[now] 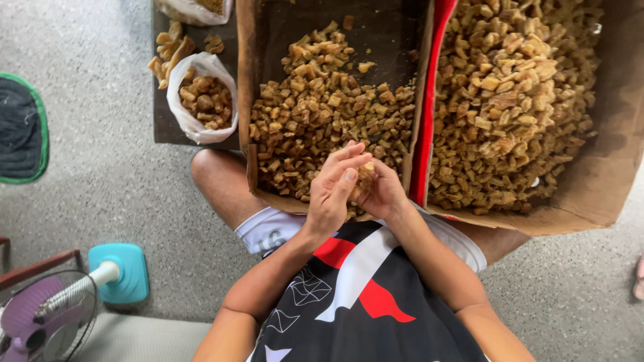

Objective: The person sits on the floor and sorts small dried fruit pieces from a cardboard box into a plastic bag using both hands. The person repeatedly scoops, inspects, and transfers the pieces, occasionally breaking larger clumps apart.

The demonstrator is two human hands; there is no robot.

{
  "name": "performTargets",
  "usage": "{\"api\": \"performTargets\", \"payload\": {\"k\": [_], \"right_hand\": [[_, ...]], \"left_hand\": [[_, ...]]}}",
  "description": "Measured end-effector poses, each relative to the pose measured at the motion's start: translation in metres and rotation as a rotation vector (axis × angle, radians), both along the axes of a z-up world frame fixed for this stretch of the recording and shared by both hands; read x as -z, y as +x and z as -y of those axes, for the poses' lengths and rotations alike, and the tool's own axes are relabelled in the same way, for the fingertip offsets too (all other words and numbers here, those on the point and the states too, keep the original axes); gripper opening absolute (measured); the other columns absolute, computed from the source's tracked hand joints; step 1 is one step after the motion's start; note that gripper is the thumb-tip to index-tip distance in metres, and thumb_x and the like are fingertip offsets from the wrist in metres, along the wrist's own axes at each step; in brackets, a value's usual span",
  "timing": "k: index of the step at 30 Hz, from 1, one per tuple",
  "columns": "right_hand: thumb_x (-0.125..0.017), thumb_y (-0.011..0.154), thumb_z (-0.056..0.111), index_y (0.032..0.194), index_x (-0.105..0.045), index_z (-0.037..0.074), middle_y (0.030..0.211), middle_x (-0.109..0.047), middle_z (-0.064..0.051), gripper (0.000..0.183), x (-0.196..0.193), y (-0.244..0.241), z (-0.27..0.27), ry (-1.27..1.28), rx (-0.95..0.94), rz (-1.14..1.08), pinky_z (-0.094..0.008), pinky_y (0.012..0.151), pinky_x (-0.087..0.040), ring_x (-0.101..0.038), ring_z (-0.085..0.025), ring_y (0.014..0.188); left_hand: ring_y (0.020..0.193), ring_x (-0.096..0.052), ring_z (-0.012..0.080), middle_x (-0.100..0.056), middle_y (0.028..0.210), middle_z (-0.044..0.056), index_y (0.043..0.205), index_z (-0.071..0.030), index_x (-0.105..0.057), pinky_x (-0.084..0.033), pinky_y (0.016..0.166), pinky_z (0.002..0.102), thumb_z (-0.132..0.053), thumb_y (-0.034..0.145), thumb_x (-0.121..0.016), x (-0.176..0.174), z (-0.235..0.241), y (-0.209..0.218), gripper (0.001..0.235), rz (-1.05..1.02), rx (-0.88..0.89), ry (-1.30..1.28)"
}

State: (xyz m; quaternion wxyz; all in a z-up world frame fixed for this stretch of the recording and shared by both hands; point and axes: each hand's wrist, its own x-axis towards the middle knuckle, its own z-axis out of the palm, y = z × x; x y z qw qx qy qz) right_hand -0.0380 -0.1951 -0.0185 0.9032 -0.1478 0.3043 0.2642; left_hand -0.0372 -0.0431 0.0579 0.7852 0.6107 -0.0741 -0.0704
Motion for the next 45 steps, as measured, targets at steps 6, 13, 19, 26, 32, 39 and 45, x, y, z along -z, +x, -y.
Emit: {"api": "performTargets", "payload": {"k": [6,13,19,26,32,39,45], "right_hand": [[-0.068,0.098,0.026,0.109,-0.067,0.006,0.104,-0.072,-0.015,0.023,-0.043,0.013,0.043,-0.327,0.074,0.048,-0.035,0.061,-0.062,-0.071,-0.027,0.084],[-0.057,0.106,0.014,0.125,-0.067,0.007,0.131,-0.061,-0.018,0.022,-0.096,0.041,0.134,-1.321,0.295,0.568,-0.036,0.076,-0.060,-0.067,-0.027,0.096],[-0.067,0.102,0.008,0.138,-0.065,0.001,0.152,-0.051,-0.021,0.037,-0.106,0.039,0.132,-2.249,-0.229,0.822,-0.051,0.106,-0.048,-0.055,-0.040,0.130],[-0.082,0.085,0.034,0.152,-0.043,0.000,0.150,-0.047,-0.027,0.085,-0.052,0.001,0.035,-1.715,-0.934,1.267,-0.055,0.110,-0.044,-0.047,-0.042,0.138],[-0.089,0.071,0.034,0.156,-0.023,0.006,0.155,-0.030,-0.028,0.112,-0.005,-0.002,-0.020,-1.842,-1.128,0.856,-0.057,0.093,-0.051,-0.047,-0.051,0.125],[-0.075,0.093,0.018,0.138,-0.053,0.008,0.132,-0.058,-0.019,0.051,0.028,0.006,-0.003,-1.776,-0.715,0.919,-0.045,0.091,-0.058,-0.066,-0.035,0.112],[-0.064,0.100,0.011,0.130,-0.060,0.002,0.111,-0.067,-0.012,0.032,0.030,0.014,0.021,-0.788,-0.403,0.327,-0.033,0.068,-0.062,-0.071,-0.023,0.089]], "left_hand": [[0.144,-0.053,0.0266,-0.063,0.142,0.015,0.127,-0.001,-0.071,-0.040,0.125,0.039,-0.019,0.114,-0.052,0.002,-0.018,0.012,0.030,0.075,-0.110,0.048],[0.129,-0.061,0.0291,-0.063,0.138,0.017,0.124,-0.001,-0.072,-0.050,0.108,0.038,-0.019,0.106,-0.058,0.015,-0.049,0.030,0.029,-0.051,-0.122,0.447],[0.117,-0.060,0.0416,-0.057,0.131,0.025,0.144,-0.010,-0.052,-0.050,0.099,0.047,-0.037,0.084,-0.081,0.019,-0.052,0.020,0.072,-0.222,0.431,1.127],[0.101,-0.064,0.0443,-0.063,0.112,0.017,0.149,-0.016,-0.047,-0.056,0.082,0.050,-0.033,0.079,-0.084,0.061,-0.026,-0.003,0.082,-0.006,0.247,1.253],[0.094,-0.074,0.0327,-0.073,0.108,0.012,0.136,-0.011,-0.062,-0.060,0.082,0.043,-0.028,0.093,-0.078,0.106,-0.033,0.006,0.048,-0.151,-0.062,0.760],[0.093,-0.073,0.0332,-0.074,0.108,0.015,0.132,-0.002,-0.062,-0.060,0.078,0.046,-0.042,0.107,-0.050,0.108,-0.059,0.047,0.049,-0.963,-0.062,-0.218],[0.112,-0.070,0.0388,-0.071,0.128,0.015,0.139,-0.002,-0.058,-0.056,0.099,0.050,-0.037,0.099,-0.036,0.075,-0.068,0.044,0.058,-0.960,0.098,-0.692]]}}
